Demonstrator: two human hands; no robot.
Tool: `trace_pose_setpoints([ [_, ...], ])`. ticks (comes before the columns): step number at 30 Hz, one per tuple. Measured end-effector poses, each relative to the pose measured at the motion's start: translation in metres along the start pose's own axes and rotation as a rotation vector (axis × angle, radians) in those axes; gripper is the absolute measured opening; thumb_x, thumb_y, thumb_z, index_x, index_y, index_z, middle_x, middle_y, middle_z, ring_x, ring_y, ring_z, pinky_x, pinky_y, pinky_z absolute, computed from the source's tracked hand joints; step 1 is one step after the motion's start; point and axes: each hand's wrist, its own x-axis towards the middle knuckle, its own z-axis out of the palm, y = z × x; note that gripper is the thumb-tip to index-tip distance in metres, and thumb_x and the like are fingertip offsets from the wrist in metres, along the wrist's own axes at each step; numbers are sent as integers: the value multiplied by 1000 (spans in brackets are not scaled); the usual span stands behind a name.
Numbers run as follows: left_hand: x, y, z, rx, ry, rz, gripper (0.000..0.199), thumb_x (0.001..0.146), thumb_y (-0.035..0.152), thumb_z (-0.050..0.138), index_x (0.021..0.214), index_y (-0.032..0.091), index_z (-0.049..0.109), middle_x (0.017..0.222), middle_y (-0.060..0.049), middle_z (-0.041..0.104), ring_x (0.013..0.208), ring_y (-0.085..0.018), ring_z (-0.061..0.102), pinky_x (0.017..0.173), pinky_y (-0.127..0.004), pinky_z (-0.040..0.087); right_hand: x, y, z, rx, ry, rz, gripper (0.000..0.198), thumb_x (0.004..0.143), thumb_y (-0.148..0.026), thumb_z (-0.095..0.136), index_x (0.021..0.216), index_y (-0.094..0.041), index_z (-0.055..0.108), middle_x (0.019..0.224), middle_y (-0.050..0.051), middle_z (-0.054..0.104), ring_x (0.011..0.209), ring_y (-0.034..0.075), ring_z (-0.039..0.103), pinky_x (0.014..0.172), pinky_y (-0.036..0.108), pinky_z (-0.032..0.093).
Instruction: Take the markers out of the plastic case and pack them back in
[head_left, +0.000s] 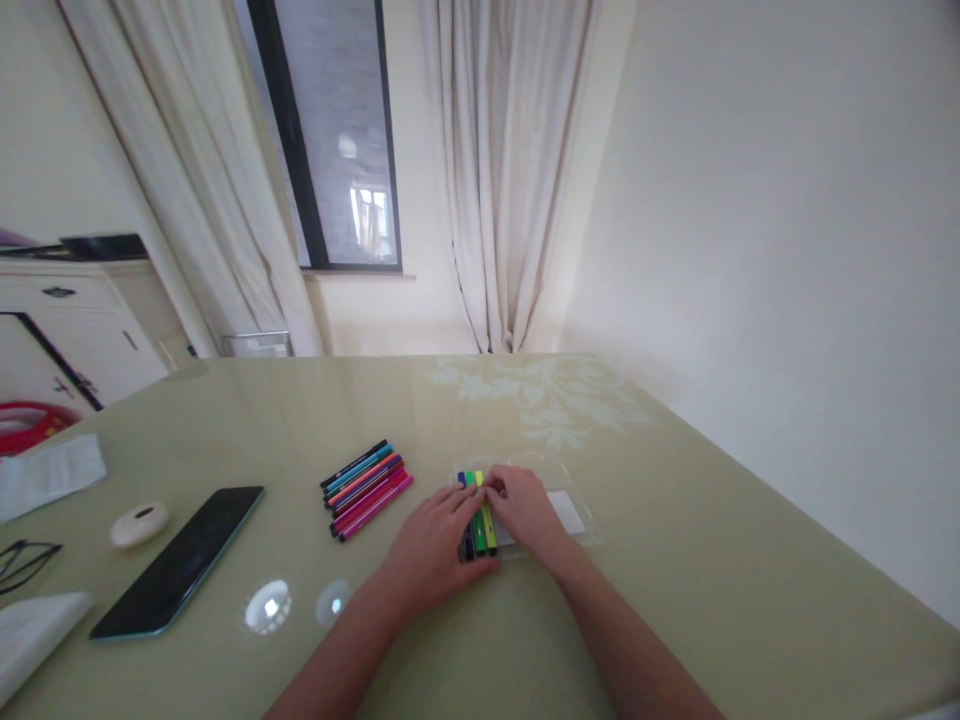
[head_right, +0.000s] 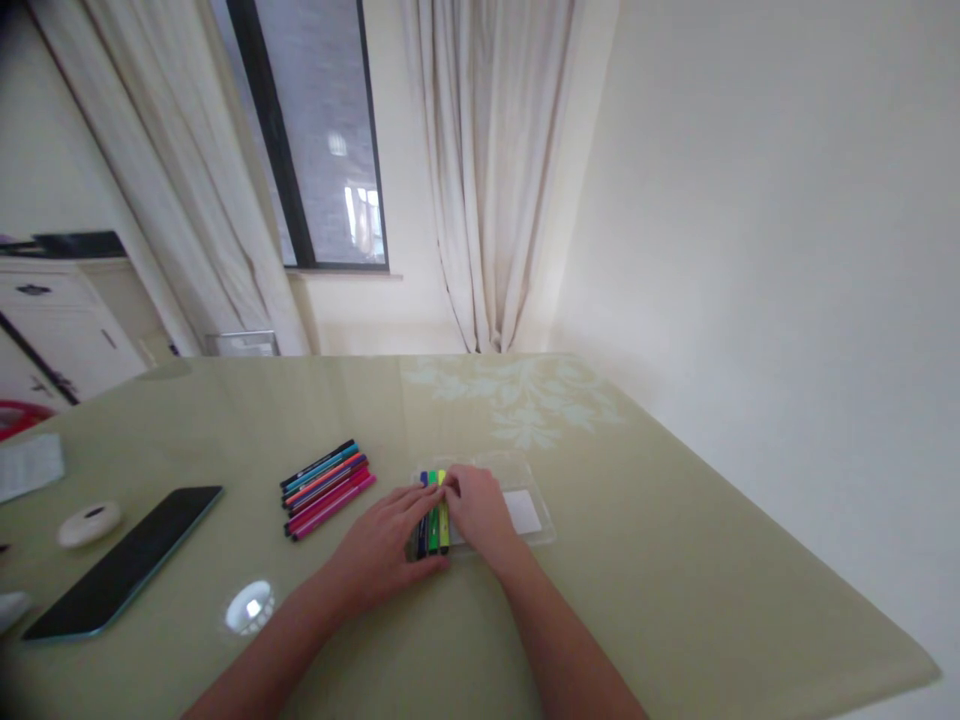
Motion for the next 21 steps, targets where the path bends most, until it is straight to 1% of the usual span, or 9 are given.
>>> trace_pose_setpoints([
  [4, 0, 3, 1, 30, 12, 19, 71, 82, 54, 74, 144, 24, 57, 153, -9, 54, 142, -32, 47, 119, -48, 36, -2, 8, -7, 41, -56, -49, 19, 83, -14, 65, 96, -18, 78, 89, 5, 77, 82, 19, 68, 74, 25, 44],
  [8, 0, 3, 2, 16, 34, 22, 64, 81, 54, 75, 137, 25, 62, 152, -9, 55, 139, -33, 49, 116, -48, 40, -2, 9, -8, 11, -48, -69, 23, 80, -10, 60, 93, -18, 77, 87, 5, 77, 81, 19, 67, 75, 25, 44],
  [11, 1, -1, 1, -59, 36, 37, 68, 82, 59, 73, 140, 25, 60, 152, -10, 55, 139, -33, 49, 116, -48, 39, -2, 9, -8, 57, -58, -67, 24, 80, -11, 59, 94, -18, 78, 87, 5, 77, 79, 19, 67, 73, 25, 45],
  [13, 2, -9, -4, -128, 65, 15, 59, 89, 58, 66, 139, 26, 60, 147, -9, 59, 134, -30, 53, 113, -45, 41, -3, 10, -9, 89, -71, -69, 24, 80, -11, 60, 96, -17, 77, 85, 5, 76, 76, 18, 67, 70, 24, 44],
  [15, 2, -21, -12, -129, 143, -91, 38, 99, 48, 55, 126, 25, 66, 133, -9, 67, 123, -27, 60, 106, -42, 45, -4, 10, -10, 84, -66, -68, 25, 79, -10, 60, 96, -17, 77, 83, 4, 76, 74, 17, 66, 69, 24, 43],
  [16, 2, -28, -17, -82, 201, -182, 30, 101, 42, 49, 116, 23, 69, 123, -10, 69, 115, -27, 62, 103, -42, 47, -4, 10, -10, 73, -60, -65, 25, 79, -9, 59, 96, -17, 77, 82, 4, 75, 73, 17, 66, 69, 24, 42],
  [18, -1, -44, -27, 90, 276, -364, 26, 101, 31, 46, 99, 19, 69, 111, -13, 69, 109, -29, 62, 99, -44, 45, -4, 10, -9, 49, -45, -61, 26, 80, -9, 57, 95, -18, 77, 83, 4, 75, 75, 17, 66, 69, 24, 41],
  [19, -3, -52, -30, 159, 277, -433, 23, 100, 31, 48, 96, 19, 67, 110, -14, 68, 108, -31, 62, 98, -45, 45, -3, 10, -8, 40, -39, -59, 27, 80, -9, 57, 95, -18, 77, 83, 4, 75, 76, 18, 66, 70, 25, 41],
  [21, -7, -64, -33, 217, 208, -510, 22, 99, 34, 52, 88, 19, 65, 103, -14, 68, 102, -32, 63, 91, -43, 47, -3, 9, -6, 29, -31, -57, 27, 81, -9, 57, 96, -19, 77, 85, 5, 76, 79, 19, 66, 71, 25, 41],
])
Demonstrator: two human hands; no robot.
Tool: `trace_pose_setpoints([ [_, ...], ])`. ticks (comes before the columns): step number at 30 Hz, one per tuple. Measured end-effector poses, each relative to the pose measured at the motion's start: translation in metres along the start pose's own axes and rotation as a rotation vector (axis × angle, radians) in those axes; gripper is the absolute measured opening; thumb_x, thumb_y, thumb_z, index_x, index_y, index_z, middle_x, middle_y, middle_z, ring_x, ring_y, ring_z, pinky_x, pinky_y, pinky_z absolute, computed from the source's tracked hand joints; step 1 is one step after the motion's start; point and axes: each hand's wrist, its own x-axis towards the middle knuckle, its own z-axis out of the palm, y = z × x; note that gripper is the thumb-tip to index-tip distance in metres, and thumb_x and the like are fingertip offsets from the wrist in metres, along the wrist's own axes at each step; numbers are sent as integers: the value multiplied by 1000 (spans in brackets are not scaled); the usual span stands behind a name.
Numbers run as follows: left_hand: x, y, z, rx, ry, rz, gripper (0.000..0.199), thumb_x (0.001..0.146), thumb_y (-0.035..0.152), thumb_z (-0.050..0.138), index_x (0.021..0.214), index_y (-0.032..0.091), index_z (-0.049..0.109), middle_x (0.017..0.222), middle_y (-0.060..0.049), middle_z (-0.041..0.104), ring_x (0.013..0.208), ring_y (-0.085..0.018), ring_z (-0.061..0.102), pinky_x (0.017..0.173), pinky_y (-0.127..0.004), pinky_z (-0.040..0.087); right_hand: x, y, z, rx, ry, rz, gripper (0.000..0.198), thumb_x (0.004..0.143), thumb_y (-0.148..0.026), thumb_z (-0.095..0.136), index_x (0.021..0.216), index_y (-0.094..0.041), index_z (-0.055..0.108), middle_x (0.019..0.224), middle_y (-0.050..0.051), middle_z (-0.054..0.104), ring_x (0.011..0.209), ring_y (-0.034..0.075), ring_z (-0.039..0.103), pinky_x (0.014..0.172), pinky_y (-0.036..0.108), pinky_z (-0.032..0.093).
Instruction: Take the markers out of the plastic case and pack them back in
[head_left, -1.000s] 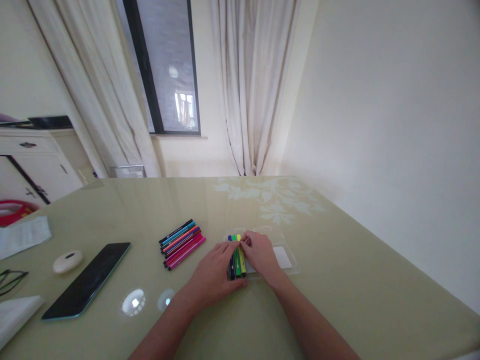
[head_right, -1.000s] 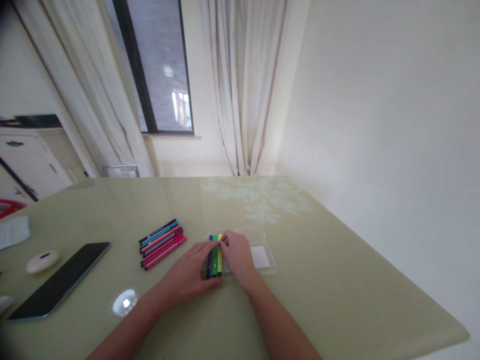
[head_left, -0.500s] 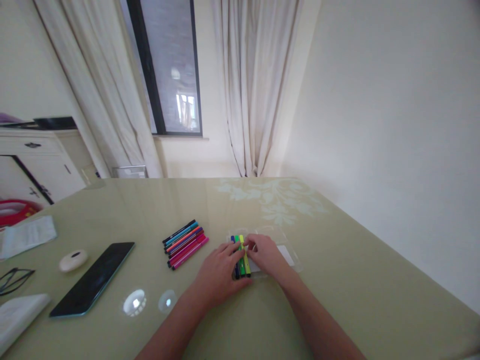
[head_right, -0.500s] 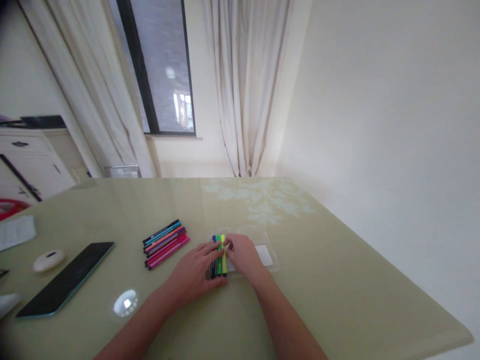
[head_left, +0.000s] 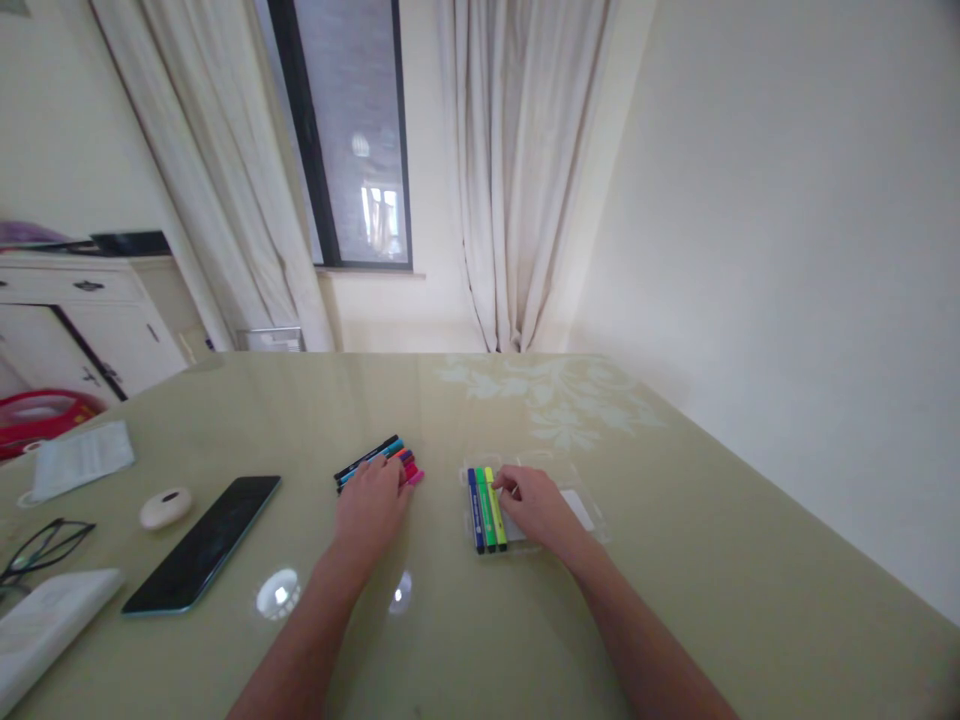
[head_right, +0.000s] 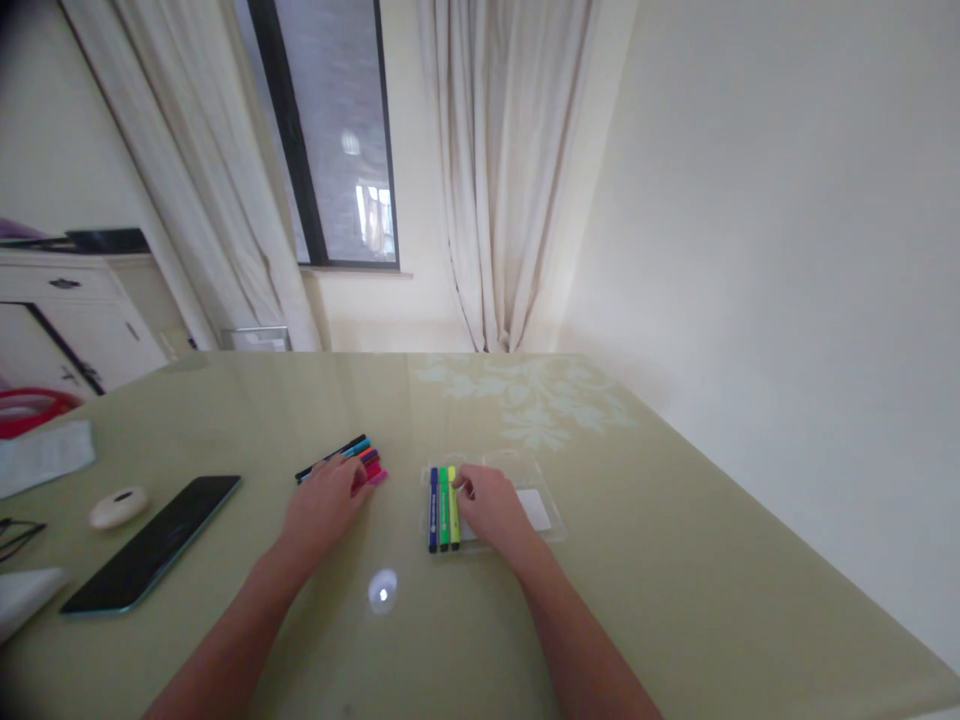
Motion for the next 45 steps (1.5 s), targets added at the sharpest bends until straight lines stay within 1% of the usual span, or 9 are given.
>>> trace_pose_setpoints([
  [5, 1, -8, 7, -57, -58, 51, 30, 99, 39, 50, 77, 20, 60, 94, -12, 69, 94, -29, 66, 84, -39, 47, 0, 0, 2, -11, 16, -1, 28, 83, -8, 55, 95, -18, 78, 88, 6, 77, 82, 19, 67, 74, 26, 41],
  [9, -2, 14, 7, -389, -26, 69, 28, 101, 40, 44, 89, 20, 60, 87, -7, 72, 83, -25, 69, 75, -35, 48, -1, -6, 5, 67, 92, -26, 22, 86, -12, 58, 90, -17, 78, 87, 7, 76, 79, 19, 65, 74, 27, 42],
  [12, -8, 38, 4, -687, -28, 94, 33, 100, 52, 48, 97, 21, 61, 84, -4, 74, 76, -22, 70, 68, -32, 49, 0, -15, 10, 386, 99, -57, 23, 94, -32, 59, 88, -18, 77, 79, 4, 73, 71, 16, 63, 66, 25, 44],
  [16, -18, 61, 1, -850, -2, 148, 35, 95, 54, 58, 103, 22, 66, 91, -4, 76, 75, -20, 71, 66, -30, 52, 3, -23, 15, 828, 48, -41, 36, 92, -52, 62, 83, -18, 72, 69, 0, 65, 60, 14, 57, 55, 23, 43],
  [20, -20, 63, -3, -865, 13, 180, 34, 98, 48, 55, 106, 21, 73, 99, -7, 79, 87, -23, 73, 77, -33, 56, 6, -21, 12, 1014, 135, 24, 38, 86, -56, 69, 88, -18, 72, 78, 3, 69, 71, 16, 62, 57, 23, 47],
  [23, -19, 63, -3, -848, 7, 154, 33, 96, 47, 58, 101, 20, 76, 95, -6, 80, 83, -23, 73, 73, -33, 56, 5, -19, 10, 1072, 192, 62, 39, 83, -54, 72, 97, -18, 74, 85, 4, 72, 78, 17, 65, 63, 25, 50],
  [27, -21, 66, -2, -895, 26, 139, 32, 93, 48, 64, 99, 19, 76, 94, -6, 80, 80, -22, 73, 72, -32, 56, 4, -20, 10, 1094, 155, 73, 39, 79, -50, 76, 102, -18, 74, 90, 5, 75, 84, 20, 68, 68, 28, 51],
  [35, -20, 64, -2, -908, 5, 116, 33, 90, 49, 68, 98, 19, 76, 92, -6, 80, 82, -23, 74, 76, -34, 58, 5, -21, 7, 1104, 236, 63, 40, 79, -53, 77, 98, -18, 76, 90, 7, 77, 83, 21, 70, 70, 30, 53],
  [45, -22, 67, 0, -1015, -72, 158, 26, 93, 40, 64, 103, 21, 79, 92, -3, 80, 79, -21, 74, 72, -29, 58, 4, -22, 1, 1170, 202, 76, 37, 78, -52, 79, 94, -19, 76, 87, 6, 77, 82, 20, 70, 68, 28, 50],
])
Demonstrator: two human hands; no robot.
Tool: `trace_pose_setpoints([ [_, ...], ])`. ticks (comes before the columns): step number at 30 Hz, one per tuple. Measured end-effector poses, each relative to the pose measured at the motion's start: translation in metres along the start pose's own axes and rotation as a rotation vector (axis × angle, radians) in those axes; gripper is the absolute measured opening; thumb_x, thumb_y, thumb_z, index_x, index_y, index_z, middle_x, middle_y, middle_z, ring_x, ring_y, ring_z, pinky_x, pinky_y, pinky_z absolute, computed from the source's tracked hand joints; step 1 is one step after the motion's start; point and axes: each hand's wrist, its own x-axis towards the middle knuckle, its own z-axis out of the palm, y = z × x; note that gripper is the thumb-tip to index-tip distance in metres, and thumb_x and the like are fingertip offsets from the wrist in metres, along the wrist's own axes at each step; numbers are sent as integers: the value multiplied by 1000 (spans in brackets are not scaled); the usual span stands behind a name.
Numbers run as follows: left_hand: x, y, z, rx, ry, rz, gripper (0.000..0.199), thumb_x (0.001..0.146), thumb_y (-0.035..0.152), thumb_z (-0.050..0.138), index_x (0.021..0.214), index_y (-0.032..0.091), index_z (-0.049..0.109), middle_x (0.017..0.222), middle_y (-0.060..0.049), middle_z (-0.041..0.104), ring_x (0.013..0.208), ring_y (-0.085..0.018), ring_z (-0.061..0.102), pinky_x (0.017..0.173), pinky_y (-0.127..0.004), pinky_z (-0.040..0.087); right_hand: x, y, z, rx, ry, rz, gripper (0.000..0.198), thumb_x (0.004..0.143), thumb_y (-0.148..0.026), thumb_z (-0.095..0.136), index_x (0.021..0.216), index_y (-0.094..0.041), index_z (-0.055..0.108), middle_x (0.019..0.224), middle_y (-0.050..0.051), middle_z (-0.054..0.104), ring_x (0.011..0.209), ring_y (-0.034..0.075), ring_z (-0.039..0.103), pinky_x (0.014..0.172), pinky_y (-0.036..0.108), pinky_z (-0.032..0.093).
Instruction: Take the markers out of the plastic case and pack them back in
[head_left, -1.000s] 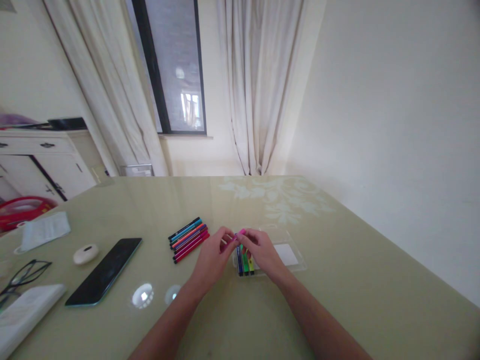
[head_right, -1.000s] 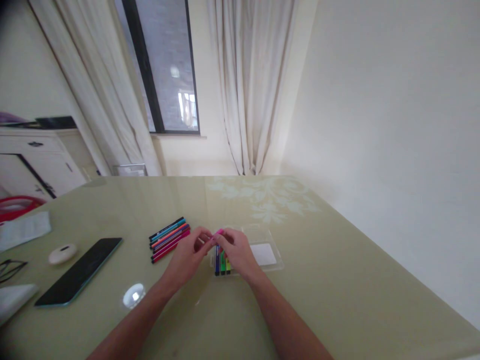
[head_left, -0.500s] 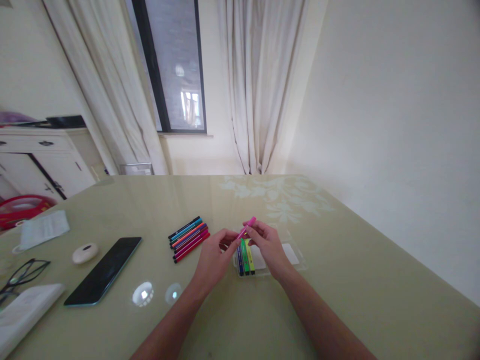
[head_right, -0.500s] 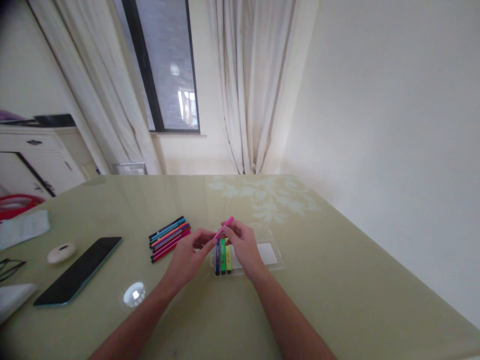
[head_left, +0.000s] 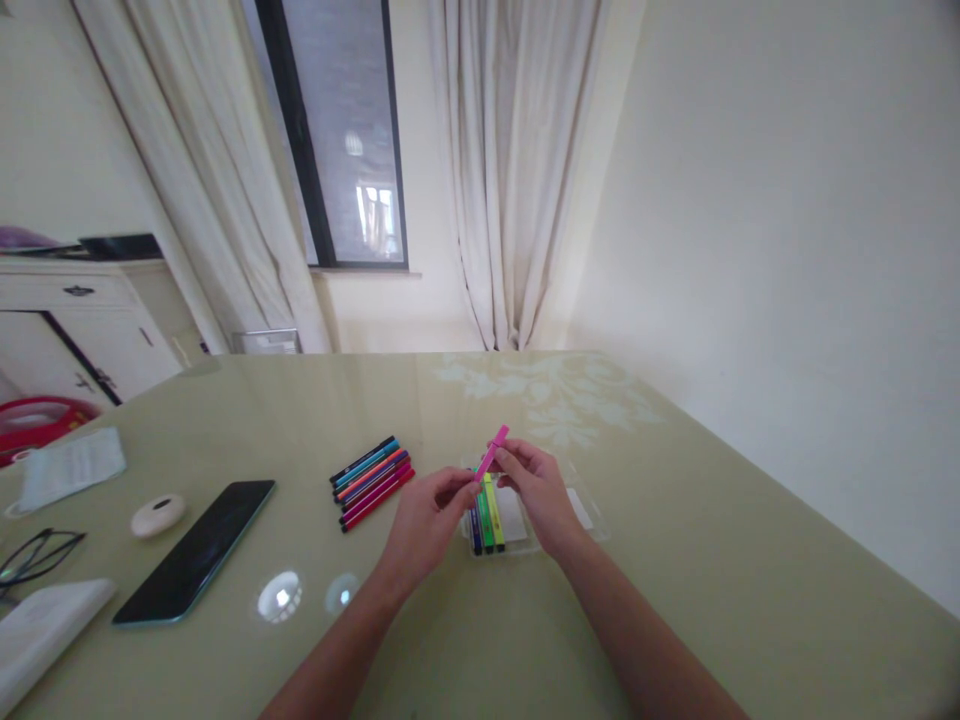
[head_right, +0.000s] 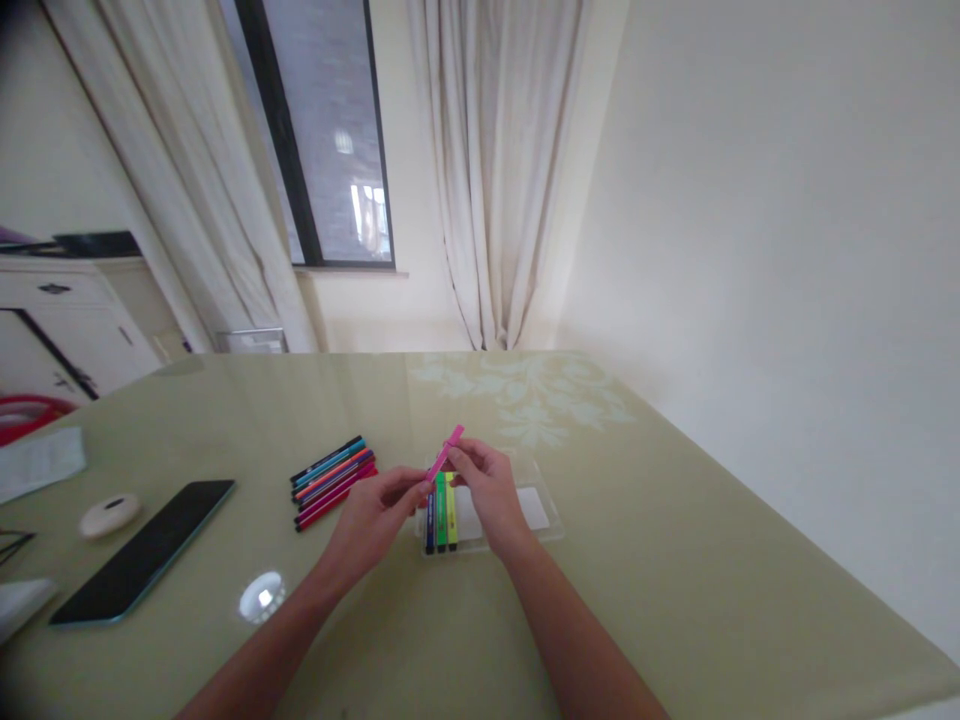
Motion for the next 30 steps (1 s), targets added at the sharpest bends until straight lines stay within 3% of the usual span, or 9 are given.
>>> trace_pose_setpoints([
  [5, -1, -2, 5, -129, -107, -47, 31, 95, 41, 60, 110, 19, 76, 94, -4, 79, 80, -21, 74, 70, -30, 59, -1, 0, 0, -31, 1, 1, 37, 78, -54, 79, 87, -19, 71, 83, 5, 76, 74, 17, 68, 65, 27, 47],
  [10, 0, -6, 6, -97, -150, -15, 36, 99, 42, 51, 110, 18, 75, 88, -5, 77, 76, -20, 71, 69, -31, 59, 1, -1, 1, -27, -5, 19, 36, 75, -51, 80, 89, -18, 73, 84, 6, 77, 71, 16, 66, 61, 26, 45],
  [13, -2, -10, 5, 112, -132, 52, 39, 103, 42, 44, 114, 21, 74, 97, -6, 78, 87, -23, 72, 81, -36, 58, 6, -6, -11, -95, 8, 23, 37, 77, -51, 77, 91, -17, 75, 85, 7, 77, 72, 17, 68, 61, 26, 47],
  [16, -8, -18, 10, 409, -108, 143, 40, 98, 45, 55, 129, 23, 67, 129, -9, 71, 120, -28, 64, 107, -45, 48, 13, -12, -34, -250, 46, 53, 34, 77, -47, 75, 89, -16, 76, 81, 7, 77, 72, 18, 69, 59, 25, 47],
  [20, -16, -27, 19, 635, -215, 202, 80, 81, 53, 76, 149, 20, 49, 153, -13, 54, 139, -34, 49, 119, -51, 35, 17, -8, -54, -463, -48, 162, 25, 81, -40, 70, 79, -15, 76, 74, 6, 76, 68, 17, 69, 55, 23, 46],
  [26, -17, -27, 23, 673, -254, 219, 85, 83, 50, 75, 154, 21, 39, 152, -13, 53, 139, -33, 49, 117, -49, 39, 15, 14, -37, -571, -101, 219, 12, 83, -25, 69, 81, -16, 77, 71, 4, 75, 65, 18, 71, 56, 24, 50],
  [30, -17, -29, 21, 671, -249, 261, 83, 84, 46, 74, 155, 23, 37, 154, -11, 51, 140, -32, 47, 118, -48, 39, 11, 16, -25, -763, -47, 161, 5, 81, -18, 70, 83, -18, 75, 69, 3, 75, 64, 17, 70, 60, 24, 50],
])
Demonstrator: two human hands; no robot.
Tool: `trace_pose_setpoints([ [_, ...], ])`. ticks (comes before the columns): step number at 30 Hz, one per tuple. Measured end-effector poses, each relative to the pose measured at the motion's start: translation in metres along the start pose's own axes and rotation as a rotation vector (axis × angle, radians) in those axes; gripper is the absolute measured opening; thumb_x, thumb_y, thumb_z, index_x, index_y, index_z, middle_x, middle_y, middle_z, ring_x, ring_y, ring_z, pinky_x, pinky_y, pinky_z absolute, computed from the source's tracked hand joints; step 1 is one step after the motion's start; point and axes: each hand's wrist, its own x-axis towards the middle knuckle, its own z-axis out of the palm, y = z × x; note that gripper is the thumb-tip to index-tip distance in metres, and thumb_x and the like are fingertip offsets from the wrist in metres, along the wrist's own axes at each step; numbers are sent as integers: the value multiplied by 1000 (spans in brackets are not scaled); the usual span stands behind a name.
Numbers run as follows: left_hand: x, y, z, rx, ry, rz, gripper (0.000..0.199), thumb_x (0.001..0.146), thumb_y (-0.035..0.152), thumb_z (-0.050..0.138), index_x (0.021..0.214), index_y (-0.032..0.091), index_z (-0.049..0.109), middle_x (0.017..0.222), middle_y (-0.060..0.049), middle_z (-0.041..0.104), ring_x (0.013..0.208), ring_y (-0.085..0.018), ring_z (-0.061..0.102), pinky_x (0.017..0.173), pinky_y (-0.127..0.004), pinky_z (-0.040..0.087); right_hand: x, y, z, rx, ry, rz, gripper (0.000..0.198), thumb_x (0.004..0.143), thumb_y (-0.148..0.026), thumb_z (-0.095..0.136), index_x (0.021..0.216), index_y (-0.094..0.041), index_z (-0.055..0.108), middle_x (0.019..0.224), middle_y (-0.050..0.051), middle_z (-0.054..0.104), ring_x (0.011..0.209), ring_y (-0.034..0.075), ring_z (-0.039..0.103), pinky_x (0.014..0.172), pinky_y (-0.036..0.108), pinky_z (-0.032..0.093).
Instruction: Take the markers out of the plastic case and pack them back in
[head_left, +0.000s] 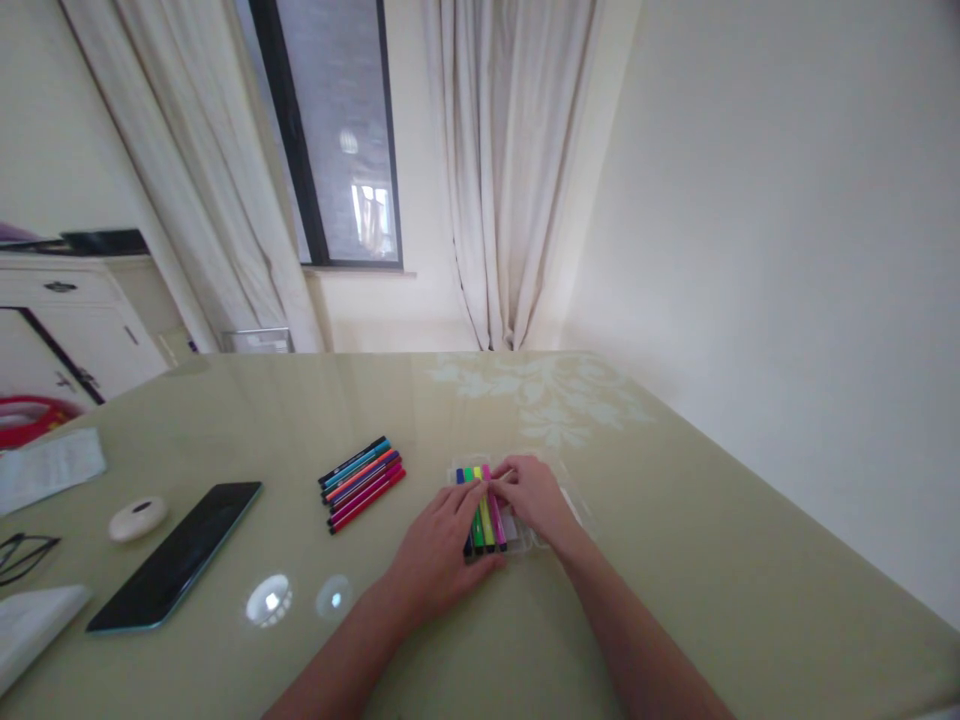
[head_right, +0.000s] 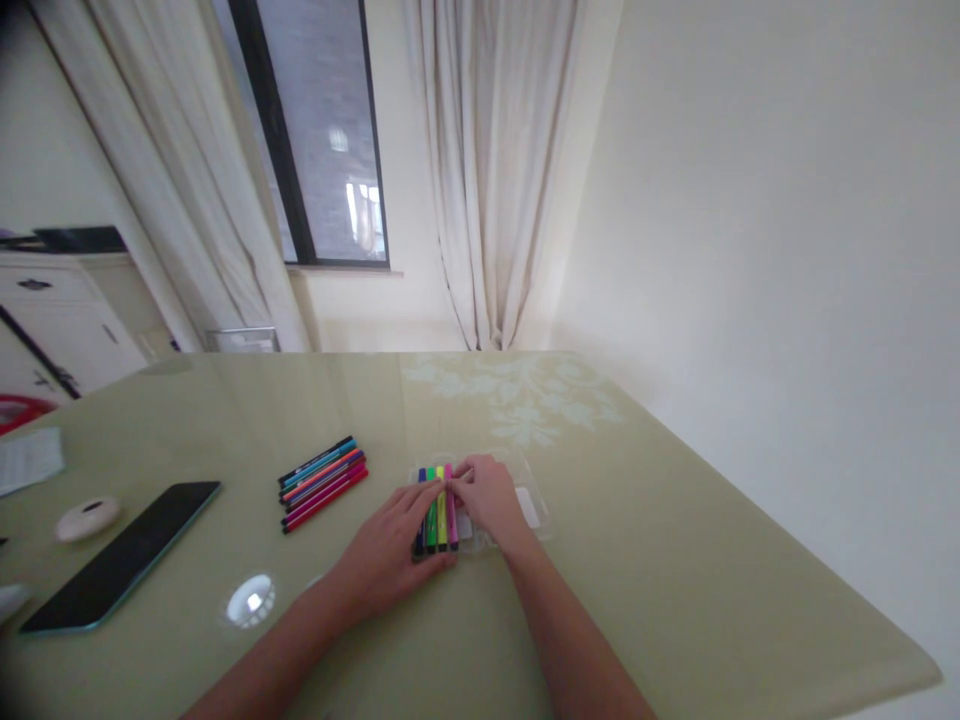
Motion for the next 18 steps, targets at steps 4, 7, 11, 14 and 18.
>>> trace_pose_setpoints([
  [4, 0, 0, 1, 3, 12, 23, 82, 84, 46, 74, 154, 24, 39, 154, -10, 50, 139, -31, 47, 117, -48, 40, -4, -5, 1, -251, 88, -93, 8, 82, -13, 69, 80, -18, 74, 73, 3, 75, 69, 16, 68, 65, 24, 45],
  [7, 1, 3, -2, 19, 3, 34, 75, 85, 46, 74, 150, 24, 44, 152, -9, 53, 137, -31, 48, 117, -49, 40, -5, -5, 2, -343, 95, -123, 10, 85, -18, 70, 77, -19, 75, 77, 4, 76, 72, 16, 66, 66, 25, 42],
  [11, 2, 7, -6, 51, -8, 44, 60, 86, 47, 72, 139, 23, 58, 149, -8, 56, 135, -32, 49, 115, -49, 42, -4, -4, 4, -453, 86, -143, 15, 88, -26, 71, 75, -19, 75, 79, 5, 76, 74, 18, 65, 66, 26, 39],
  [14, 3, 10, -5, 55, 4, 23, 57, 84, 48, 74, 134, 24, 61, 147, -9, 58, 133, -33, 50, 113, -50, 44, -3, -4, 5, -471, 80, -149, 13, 88, -25, 71, 77, -19, 75, 80, 5, 77, 75, 18, 65, 67, 26, 38],
  [18, 7, 9, -5, 1, 18, 22, 50, 92, 51, 65, 133, 24, 63, 144, -9, 61, 130, -32, 53, 112, -49, 44, -3, -5, 4, -466, 91, -147, 15, 89, -25, 70, 76, -18, 75, 79, 5, 76, 74, 17, 65, 66, 26, 38],
])
